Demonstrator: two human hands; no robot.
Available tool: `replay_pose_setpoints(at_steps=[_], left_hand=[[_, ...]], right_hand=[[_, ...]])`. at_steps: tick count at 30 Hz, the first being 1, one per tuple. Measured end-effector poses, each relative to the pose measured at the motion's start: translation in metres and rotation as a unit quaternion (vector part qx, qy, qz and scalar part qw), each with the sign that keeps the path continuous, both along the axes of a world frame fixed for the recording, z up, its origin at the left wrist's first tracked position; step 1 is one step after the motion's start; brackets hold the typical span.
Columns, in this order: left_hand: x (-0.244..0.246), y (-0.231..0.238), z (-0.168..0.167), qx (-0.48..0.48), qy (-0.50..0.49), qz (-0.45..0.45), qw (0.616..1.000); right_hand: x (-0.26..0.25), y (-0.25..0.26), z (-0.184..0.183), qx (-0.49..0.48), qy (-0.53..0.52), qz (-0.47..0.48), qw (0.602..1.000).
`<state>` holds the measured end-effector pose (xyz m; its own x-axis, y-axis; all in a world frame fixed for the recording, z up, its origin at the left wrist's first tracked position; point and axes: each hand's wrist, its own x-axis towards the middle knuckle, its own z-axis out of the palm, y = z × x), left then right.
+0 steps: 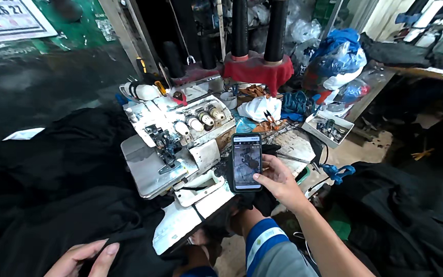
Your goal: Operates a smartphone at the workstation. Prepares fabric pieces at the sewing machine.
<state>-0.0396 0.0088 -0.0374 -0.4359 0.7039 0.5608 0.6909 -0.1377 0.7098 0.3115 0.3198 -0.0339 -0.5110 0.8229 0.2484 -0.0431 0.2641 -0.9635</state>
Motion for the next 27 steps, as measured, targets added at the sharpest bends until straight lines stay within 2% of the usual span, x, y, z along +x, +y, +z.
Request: replay_pose_setpoints(at_steps=[27], left_hand=[[-0.0037, -0.0008, -0.0029, 0.005, -0.010, 0.002, 1.000]], right_hand=[[0.0000, -0.0021, 0.0021, 0.010, -0.001, 0.002, 1.000]])
